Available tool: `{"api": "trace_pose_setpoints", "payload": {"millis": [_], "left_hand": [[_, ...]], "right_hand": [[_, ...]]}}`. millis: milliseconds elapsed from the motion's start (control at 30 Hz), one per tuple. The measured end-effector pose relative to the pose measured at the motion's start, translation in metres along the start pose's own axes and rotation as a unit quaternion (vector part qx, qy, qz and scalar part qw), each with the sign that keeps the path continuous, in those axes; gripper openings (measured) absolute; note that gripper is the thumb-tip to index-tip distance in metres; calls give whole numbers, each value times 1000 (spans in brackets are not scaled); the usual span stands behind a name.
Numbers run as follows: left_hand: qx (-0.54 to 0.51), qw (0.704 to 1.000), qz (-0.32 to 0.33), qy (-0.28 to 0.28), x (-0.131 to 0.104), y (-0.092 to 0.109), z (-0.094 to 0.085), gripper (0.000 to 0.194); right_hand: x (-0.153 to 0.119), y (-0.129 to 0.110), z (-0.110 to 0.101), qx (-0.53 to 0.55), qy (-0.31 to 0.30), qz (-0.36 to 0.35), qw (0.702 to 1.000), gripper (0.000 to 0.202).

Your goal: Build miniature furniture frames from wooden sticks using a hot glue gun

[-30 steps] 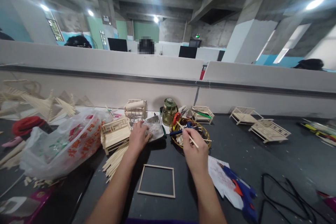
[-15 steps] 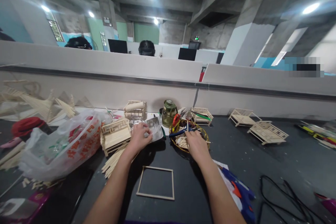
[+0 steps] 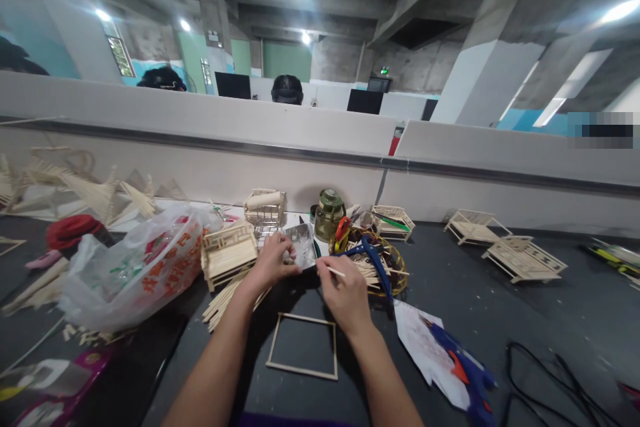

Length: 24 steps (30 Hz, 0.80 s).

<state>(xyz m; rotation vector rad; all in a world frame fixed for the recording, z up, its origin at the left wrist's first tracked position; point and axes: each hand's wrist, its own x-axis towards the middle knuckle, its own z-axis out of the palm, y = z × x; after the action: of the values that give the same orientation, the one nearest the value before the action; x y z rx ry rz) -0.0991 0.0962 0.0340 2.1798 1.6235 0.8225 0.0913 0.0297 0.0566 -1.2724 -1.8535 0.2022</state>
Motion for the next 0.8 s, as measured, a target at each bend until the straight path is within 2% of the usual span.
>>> {"api": "trace_pose_setpoints", "payload": {"millis": [100, 167, 267, 433, 533, 633, 800], "left_hand": [[-3, 1000, 9, -11, -2, 0, 2, 33], [3, 1000, 16, -17, -3, 1, 3, 35], [5, 999, 26, -21, -3, 1, 5, 36], [-4, 999, 48, -11, -4, 3, 3, 33], [-17, 998, 54, -14, -6, 5, 1, 29], [-37, 997, 69, 2, -7, 5, 2, 25], [-25, 995, 77, 50, -4, 3, 7, 14]], "right_hand": [[5, 10, 14, -60, -105, -31, 992, 31], [11, 18, 15, -125, -134, -56, 982, 40], [25, 24, 14, -185, -116, -87, 972, 30], [52, 22, 28, -196, -118, -147, 962, 23], [59, 23, 33, -209, -123, -161, 957, 17], [54, 27, 27, -210, -109, -143, 961, 17], [29, 36, 22, -185, -104, -88, 973, 17]]}}
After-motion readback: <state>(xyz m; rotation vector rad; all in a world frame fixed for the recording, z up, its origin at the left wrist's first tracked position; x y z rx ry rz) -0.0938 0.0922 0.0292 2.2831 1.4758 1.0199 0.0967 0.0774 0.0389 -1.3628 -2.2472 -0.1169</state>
